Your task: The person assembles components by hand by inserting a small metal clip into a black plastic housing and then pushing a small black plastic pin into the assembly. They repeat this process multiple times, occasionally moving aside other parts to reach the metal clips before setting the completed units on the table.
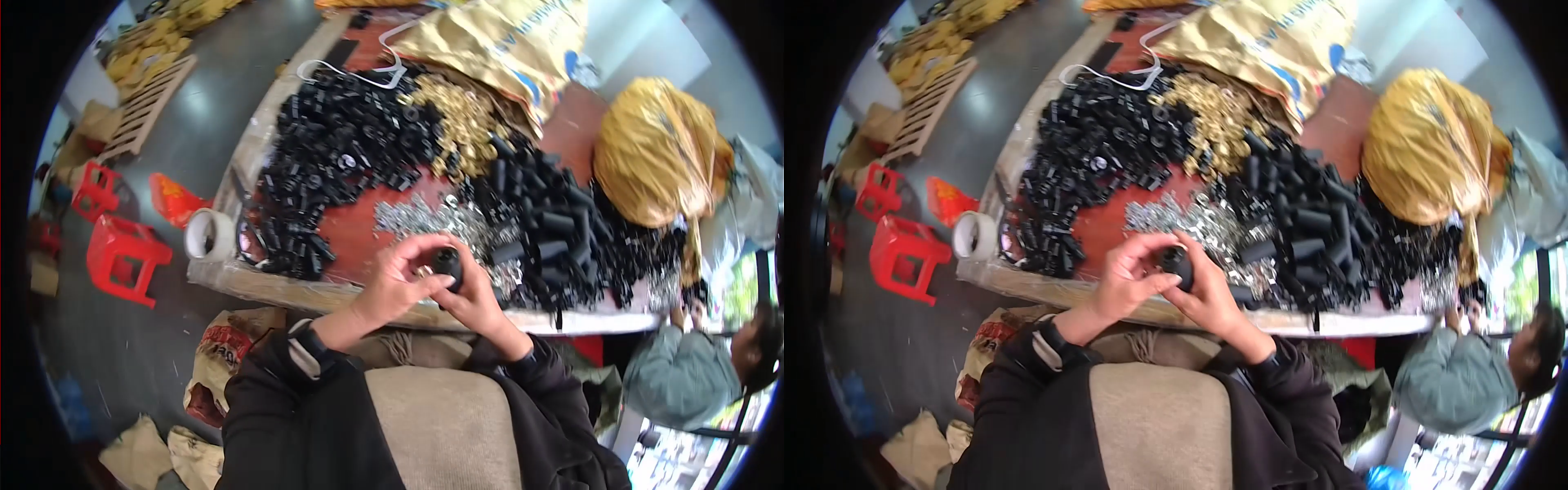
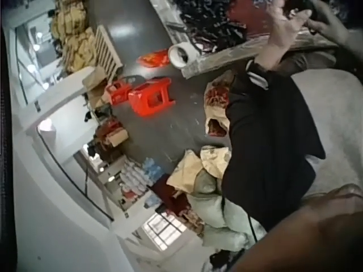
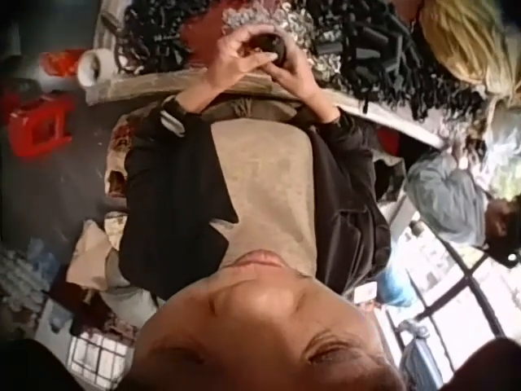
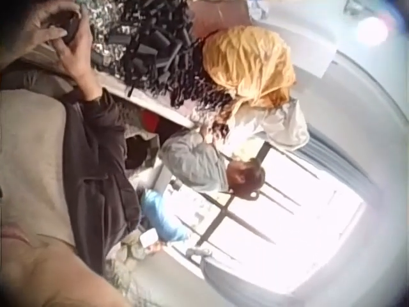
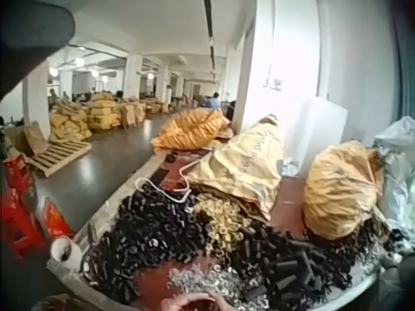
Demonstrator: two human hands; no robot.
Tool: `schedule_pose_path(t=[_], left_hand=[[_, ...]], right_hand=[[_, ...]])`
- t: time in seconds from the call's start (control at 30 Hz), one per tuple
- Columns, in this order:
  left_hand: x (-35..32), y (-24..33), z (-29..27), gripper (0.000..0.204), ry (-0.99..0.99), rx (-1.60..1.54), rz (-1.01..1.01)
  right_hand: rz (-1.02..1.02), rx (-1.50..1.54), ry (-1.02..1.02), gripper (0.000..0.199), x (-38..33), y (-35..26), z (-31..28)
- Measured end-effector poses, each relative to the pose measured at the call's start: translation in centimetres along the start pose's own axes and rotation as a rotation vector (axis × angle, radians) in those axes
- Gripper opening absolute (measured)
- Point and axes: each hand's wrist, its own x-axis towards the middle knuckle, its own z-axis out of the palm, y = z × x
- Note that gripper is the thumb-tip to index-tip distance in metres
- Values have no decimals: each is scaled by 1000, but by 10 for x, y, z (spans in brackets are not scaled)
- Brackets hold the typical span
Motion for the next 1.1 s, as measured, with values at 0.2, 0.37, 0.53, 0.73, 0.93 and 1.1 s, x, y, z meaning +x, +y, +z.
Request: schedule_pose_path(t=[0.2, 0.37, 0.53, 0.73, 0.93, 1.1], left_hand=[[-1, -4, 11, 53, -41, 51, -47], [-5, -10, 16, 54, -108, 85, -63], [1, -17, 10, 47, -85, 16, -64], [15, -23, 10, 42, 97, -167, -339], [18, -14, 13, 39, -89, -631, -760], [19, -20, 9, 36, -173, -677, -719]], right_hand=[[-10, 131, -50, 59, -12, 7, -13], [12, 168, -65, 57, -25, 12, -17], [83, 163, -148, 59, -27, 10, -18], [-218, -414, -148, 45, -15, -1, -20], [-279, -440, -232, 33, -8, 0, -20], [-203, -490, -344, 37, -4, -1, -16]])
